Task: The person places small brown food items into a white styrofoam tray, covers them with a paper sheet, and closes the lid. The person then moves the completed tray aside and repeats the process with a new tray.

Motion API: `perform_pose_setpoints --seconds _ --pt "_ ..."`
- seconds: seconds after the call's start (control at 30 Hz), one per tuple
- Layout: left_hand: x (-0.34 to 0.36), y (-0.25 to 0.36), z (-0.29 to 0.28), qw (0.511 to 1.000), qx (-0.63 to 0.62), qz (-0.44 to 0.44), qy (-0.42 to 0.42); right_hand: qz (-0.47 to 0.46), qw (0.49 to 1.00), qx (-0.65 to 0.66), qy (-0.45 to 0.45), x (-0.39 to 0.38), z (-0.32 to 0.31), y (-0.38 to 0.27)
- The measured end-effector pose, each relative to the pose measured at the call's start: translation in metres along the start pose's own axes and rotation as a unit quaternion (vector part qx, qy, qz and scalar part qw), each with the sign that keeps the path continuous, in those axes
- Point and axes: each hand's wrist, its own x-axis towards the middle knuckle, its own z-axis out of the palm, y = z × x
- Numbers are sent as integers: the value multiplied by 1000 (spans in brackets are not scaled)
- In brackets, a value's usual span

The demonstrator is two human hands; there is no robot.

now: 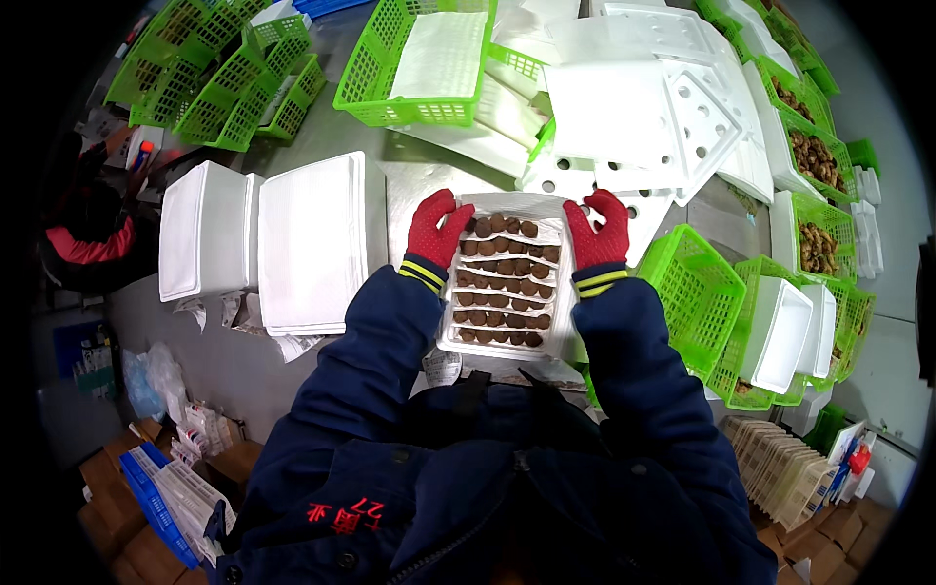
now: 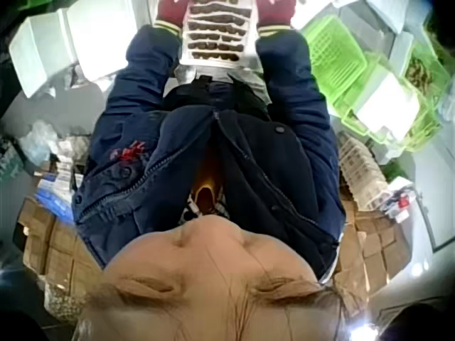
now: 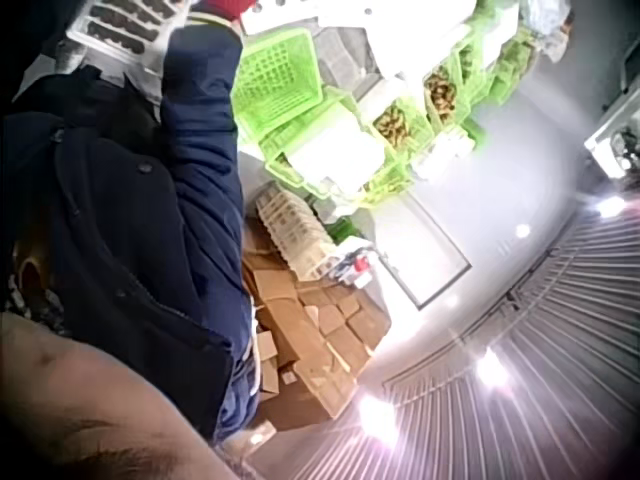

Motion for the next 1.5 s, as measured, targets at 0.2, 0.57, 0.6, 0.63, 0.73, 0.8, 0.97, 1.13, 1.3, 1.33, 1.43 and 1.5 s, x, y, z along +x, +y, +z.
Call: perform_pose_setpoints --seconds 0.2,0.57,0.6,0.63,0.73,0.8,0.97,1.13,1.3,1.33,1.43,1.5 --pt "-9 24 -22 978 81 169 92 -162 961 -62 -213 -26 -7 -58" --pt "-4 34 -18 894 376 232 -76 -186 873 -297 -339 -13 50 -48" --pt "-5 34 -17 895 378 227 -71 -181 870 -310 -338 -12 48 -50" --pt "-5 34 -17 895 380 223 -66 -176 867 -323 -337 -11 47 -51" --pt "-5 30 -17 906 356 220 -60 -182 875 -308 -327 -11 45 -50" --pt "-5 29 -17 917 329 216 -57 -190 888 -272 -318 -13 46 -51" --pt "-1 13 -18 972 126 197 36 -187 903 -169 -349 -7 37 -49" --pt "14 15 -22 984 80 138 -76 14 994 -22 -105 7 -12 -17" --pt "16 -7 -11 983 -33 62 -169 75 975 41 -207 -5 0 42" --pt "14 -10 -10 983 -29 66 -166 52 981 16 -184 -6 0 35" --pt "11 -14 -5 987 -48 47 -148 39 981 33 -187 -2 6 44" --pt "15 -12 -5 991 22 41 -128 19 983 18 -182 -2 8 44"
